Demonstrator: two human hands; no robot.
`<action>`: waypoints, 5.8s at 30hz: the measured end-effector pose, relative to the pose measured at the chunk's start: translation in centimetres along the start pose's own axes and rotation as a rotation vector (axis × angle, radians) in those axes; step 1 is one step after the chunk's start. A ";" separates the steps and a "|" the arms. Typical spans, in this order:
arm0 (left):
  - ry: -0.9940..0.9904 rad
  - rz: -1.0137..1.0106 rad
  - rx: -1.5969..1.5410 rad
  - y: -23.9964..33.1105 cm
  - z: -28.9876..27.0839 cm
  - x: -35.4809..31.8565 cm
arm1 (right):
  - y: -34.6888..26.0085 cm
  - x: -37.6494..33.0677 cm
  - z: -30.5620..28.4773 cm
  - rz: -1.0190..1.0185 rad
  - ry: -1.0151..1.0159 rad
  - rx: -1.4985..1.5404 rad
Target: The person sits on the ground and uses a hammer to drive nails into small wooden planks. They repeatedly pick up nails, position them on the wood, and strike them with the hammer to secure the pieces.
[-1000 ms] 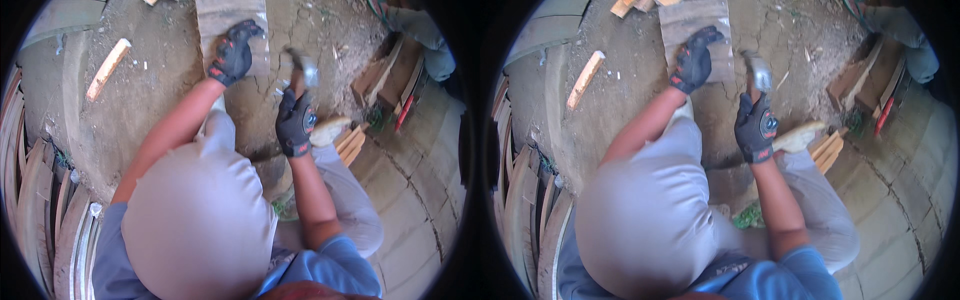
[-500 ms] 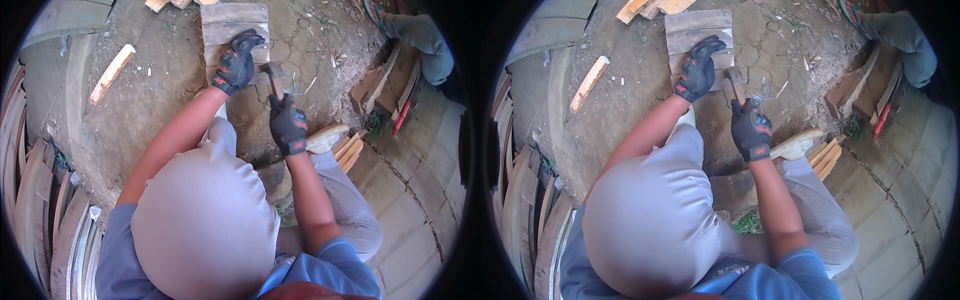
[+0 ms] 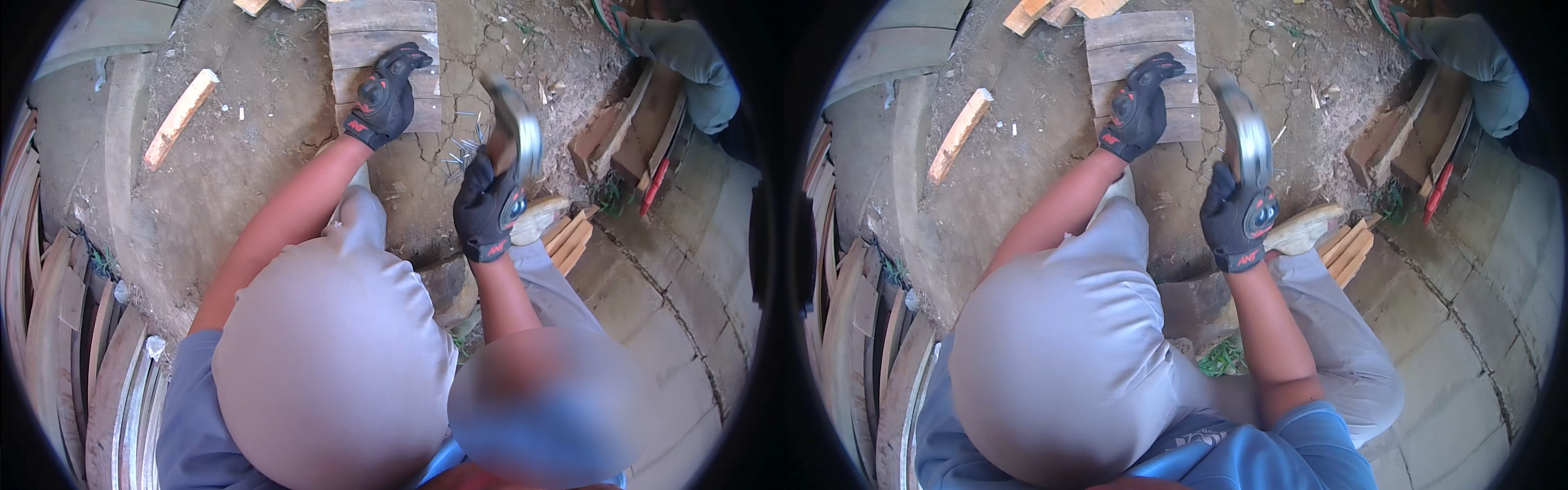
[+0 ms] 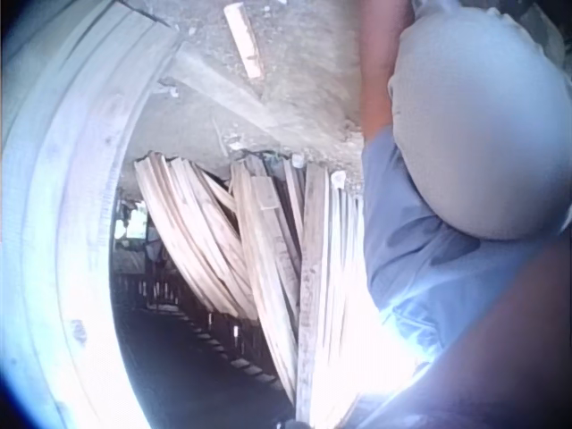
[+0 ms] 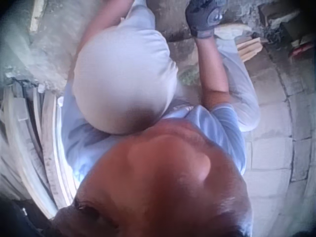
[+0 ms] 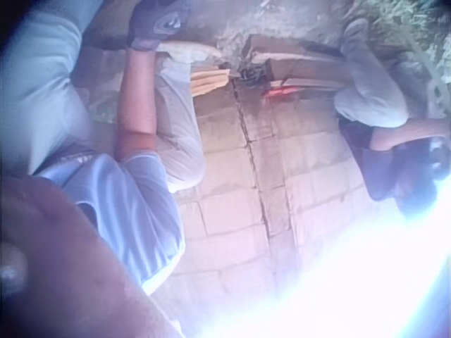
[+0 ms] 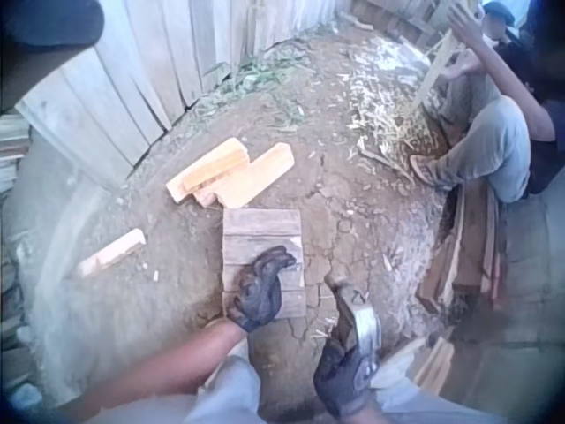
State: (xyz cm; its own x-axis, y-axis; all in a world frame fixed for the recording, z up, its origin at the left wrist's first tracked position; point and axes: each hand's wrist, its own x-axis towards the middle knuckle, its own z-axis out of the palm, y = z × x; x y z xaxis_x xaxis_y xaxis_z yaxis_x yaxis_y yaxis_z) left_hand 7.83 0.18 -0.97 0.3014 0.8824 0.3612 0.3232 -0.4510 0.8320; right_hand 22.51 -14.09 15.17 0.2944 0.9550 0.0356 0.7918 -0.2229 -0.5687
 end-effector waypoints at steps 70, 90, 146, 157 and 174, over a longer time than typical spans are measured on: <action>-0.429 -0.404 1.029 -2.7 -6.7 10.0 | 9.1 13.7 -22.6 0.426 -0.616 0.017; -0.539 -0.673 0.700 -1.6 -18.9 3.7 | 15.4 11.3 -23.5 0.774 -0.668 0.352; -1.045 0.671 0.471 2.6 11.9 4.5 | 15.3 12.7 -20.7 0.579 -0.814 0.074; -0.757 0.042 0.509 4.9 -0.5 9.8 | 13.8 12.9 -19.8 0.590 -0.790 0.175; -0.802 0.475 1.069 4.7 -6.9 13.5 | 11.6 14.9 -18.0 0.609 -0.792 0.156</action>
State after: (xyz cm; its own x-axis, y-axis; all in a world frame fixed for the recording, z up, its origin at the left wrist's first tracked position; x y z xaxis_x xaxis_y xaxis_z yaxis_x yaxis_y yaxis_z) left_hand 7.24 10.90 10.75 0.8744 0.4696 -0.1218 0.4526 -0.8801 -0.1437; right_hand 45.73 -5.94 23.94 0.1400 0.5552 -0.8198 0.5299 -0.7415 -0.4117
